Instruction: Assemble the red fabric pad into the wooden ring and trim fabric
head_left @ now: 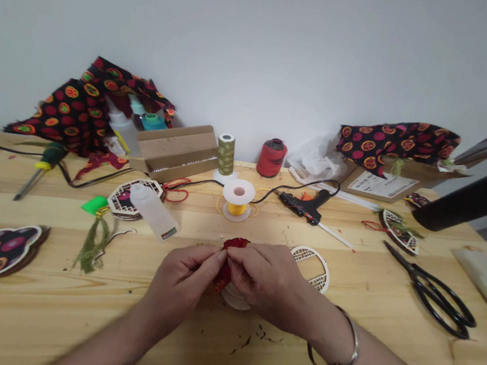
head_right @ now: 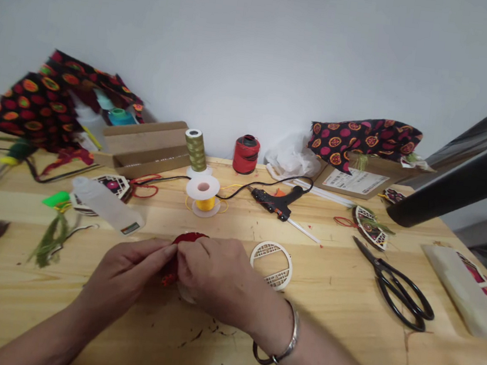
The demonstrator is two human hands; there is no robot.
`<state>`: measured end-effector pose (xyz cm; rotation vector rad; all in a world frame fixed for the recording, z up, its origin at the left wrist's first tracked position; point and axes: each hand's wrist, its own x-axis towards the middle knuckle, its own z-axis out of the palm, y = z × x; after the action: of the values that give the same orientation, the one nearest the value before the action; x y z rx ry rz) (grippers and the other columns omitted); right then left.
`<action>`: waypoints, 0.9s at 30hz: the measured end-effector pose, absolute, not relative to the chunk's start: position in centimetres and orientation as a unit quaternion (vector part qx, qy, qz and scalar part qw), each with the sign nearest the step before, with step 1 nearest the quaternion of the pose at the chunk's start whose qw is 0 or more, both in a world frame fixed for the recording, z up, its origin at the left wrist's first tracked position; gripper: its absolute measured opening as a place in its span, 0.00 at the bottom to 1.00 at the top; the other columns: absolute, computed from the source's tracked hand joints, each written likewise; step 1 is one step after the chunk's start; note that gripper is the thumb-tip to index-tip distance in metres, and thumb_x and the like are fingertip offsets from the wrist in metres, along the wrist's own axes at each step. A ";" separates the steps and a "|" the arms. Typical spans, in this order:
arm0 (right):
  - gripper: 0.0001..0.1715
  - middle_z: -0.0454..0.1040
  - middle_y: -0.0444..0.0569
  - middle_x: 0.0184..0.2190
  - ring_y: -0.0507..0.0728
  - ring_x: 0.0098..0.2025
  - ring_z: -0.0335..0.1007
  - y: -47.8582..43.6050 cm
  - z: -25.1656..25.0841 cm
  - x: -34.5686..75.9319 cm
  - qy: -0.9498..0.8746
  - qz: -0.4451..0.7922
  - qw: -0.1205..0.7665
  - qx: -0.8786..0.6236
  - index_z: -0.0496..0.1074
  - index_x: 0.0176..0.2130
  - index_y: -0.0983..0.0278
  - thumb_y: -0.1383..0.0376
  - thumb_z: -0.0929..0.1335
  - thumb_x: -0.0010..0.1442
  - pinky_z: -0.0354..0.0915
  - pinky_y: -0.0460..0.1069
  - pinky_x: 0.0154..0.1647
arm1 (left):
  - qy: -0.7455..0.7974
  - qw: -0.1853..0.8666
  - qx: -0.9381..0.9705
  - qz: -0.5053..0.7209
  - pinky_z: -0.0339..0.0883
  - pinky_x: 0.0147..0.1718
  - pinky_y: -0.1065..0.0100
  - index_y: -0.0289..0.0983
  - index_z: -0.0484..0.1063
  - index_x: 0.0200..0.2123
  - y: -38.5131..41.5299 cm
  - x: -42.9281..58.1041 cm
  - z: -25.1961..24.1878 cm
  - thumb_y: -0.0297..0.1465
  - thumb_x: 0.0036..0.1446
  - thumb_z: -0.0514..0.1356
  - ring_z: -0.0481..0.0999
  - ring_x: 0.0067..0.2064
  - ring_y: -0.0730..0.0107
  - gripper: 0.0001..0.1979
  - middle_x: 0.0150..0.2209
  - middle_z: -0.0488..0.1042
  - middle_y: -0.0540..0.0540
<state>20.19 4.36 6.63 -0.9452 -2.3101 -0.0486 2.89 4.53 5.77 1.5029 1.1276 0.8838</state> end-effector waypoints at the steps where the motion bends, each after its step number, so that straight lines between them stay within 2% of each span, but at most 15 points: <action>1: 0.13 0.75 0.46 0.23 0.53 0.23 0.69 4.4 6.5 20.1 -0.875 -0.007 0.323 -0.360 0.72 0.33 0.68 0.72 0.60 0.64 0.56 0.48 0.23 | 0.469 0.506 0.623 0.369 0.59 0.25 0.74 0.35 0.71 0.21 4.5 2.9 5.7 0.38 0.58 0.55 0.62 0.25 0.74 0.18 0.20 0.66 0.52; 8: 0.14 0.74 0.47 0.22 0.51 0.22 0.67 4.4 5.9 19.6 -0.851 0.098 0.349 -0.380 0.71 0.30 0.67 0.70 0.60 0.64 0.56 0.46 0.25 | 0.476 0.502 0.609 0.387 0.57 0.23 0.75 0.35 0.70 0.18 4.4 2.9 5.9 0.37 0.56 0.57 0.61 0.23 0.75 0.17 0.18 0.65 0.52; 15: 0.10 0.77 0.46 0.25 0.50 0.25 0.70 4.6 6.5 19.6 -0.812 0.170 0.389 -0.402 0.75 0.33 0.65 0.71 0.64 0.61 0.59 0.43 0.28 | 0.471 0.522 0.577 0.415 0.65 0.29 0.74 0.37 0.78 0.25 4.4 3.0 6.0 0.37 0.57 0.57 0.70 0.28 0.71 0.14 0.23 0.73 0.50; 21: 0.10 0.79 0.48 0.28 0.52 0.28 0.72 4.6 6.2 19.8 -0.817 0.186 0.380 -0.393 0.76 0.35 0.65 0.70 0.64 0.63 0.61 0.44 0.30 | 0.458 0.563 0.550 0.412 0.64 0.28 0.75 0.37 0.78 0.25 4.5 2.7 5.6 0.37 0.57 0.60 0.69 0.28 0.73 0.13 0.23 0.72 0.51; 27: 0.10 0.78 0.49 0.28 0.52 0.28 0.70 4.6 6.1 19.9 -0.826 0.192 0.366 -0.384 0.75 0.36 0.66 0.70 0.63 0.64 0.60 0.45 0.31 | 0.456 0.569 0.546 0.414 0.65 0.29 0.74 0.36 0.79 0.26 4.5 2.7 5.5 0.37 0.56 0.61 0.69 0.29 0.72 0.13 0.24 0.73 0.50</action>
<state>19.87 4.55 6.06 -0.9865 -2.1223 0.4926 2.68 4.52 5.51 1.2815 1.0698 0.9712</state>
